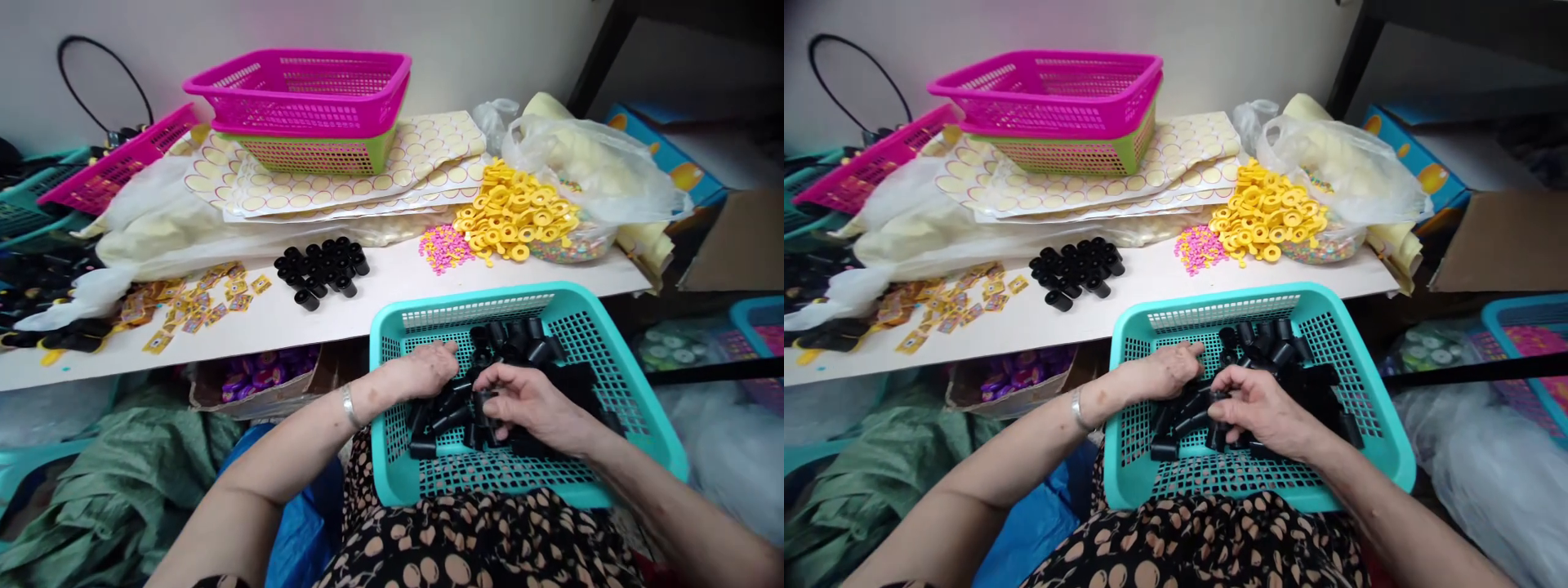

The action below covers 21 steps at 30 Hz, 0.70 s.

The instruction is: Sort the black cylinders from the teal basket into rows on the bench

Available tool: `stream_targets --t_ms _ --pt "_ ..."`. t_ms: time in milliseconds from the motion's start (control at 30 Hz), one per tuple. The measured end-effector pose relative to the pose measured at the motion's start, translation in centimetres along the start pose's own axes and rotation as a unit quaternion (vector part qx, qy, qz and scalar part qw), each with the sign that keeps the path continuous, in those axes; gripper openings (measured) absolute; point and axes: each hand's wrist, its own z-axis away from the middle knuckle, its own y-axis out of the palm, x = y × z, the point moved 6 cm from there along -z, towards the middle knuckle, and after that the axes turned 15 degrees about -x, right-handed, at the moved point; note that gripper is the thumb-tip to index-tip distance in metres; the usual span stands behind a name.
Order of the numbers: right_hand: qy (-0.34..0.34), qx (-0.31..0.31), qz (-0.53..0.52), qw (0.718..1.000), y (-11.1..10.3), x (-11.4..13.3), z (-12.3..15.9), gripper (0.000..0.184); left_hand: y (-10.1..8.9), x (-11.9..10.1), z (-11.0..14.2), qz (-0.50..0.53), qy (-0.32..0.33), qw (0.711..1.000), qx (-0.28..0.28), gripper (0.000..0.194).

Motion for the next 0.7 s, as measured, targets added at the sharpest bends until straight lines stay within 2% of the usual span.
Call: stream_targets --t_ms 100,200,267,333,400,467,567,700 --pt "0.000 0.004 -0.024 1.000 0.2 -0.5 0.5 0.032 -0.5 0.6 0.1 0.019 0.001 0.999 -0.030 0.025" --pt "-0.046 -0.039 0.012 0.998 -0.1 0.4 0.6 0.034 -2.2 0.7 0.7 0.128 -0.042 0.988 -0.069 0.016" --pt "-0.078 -0.095 0.026 0.992 -0.6 1.1 0.6 0.042 -2.8 0.5 1.1 0.278 -0.097 0.954 -0.052 0.014" --pt "-0.108 -0.143 0.049 0.983 -1.2 1.5 0.6 0.048 -2.8 -0.1 1.4 0.415 -0.148 0.897 -0.028 0.020" --pt "-0.143 -0.176 0.105 0.968 -1.6 1.7 0.6 0.043 -2.8 -0.5 1.6 0.487 -0.175 0.855 -0.027 0.024" --pt "-0.187 -0.197 0.172 0.947 -2.0 2.0 0.7 0.037 -2.8 -0.7 1.6 0.512 -0.186 0.838 -0.035 0.025" --pt "-0.233 -0.199 0.252 0.918 -2.1 2.5 0.9 0.033 -2.7 -0.7 1.5 0.527 -0.188 0.827 -0.045 0.026" --pt "-0.226 -0.177 0.331 0.899 -1.9 2.8 1.0 0.037 -3.0 -0.7 1.2 0.513 -0.180 0.836 -0.072 0.028"
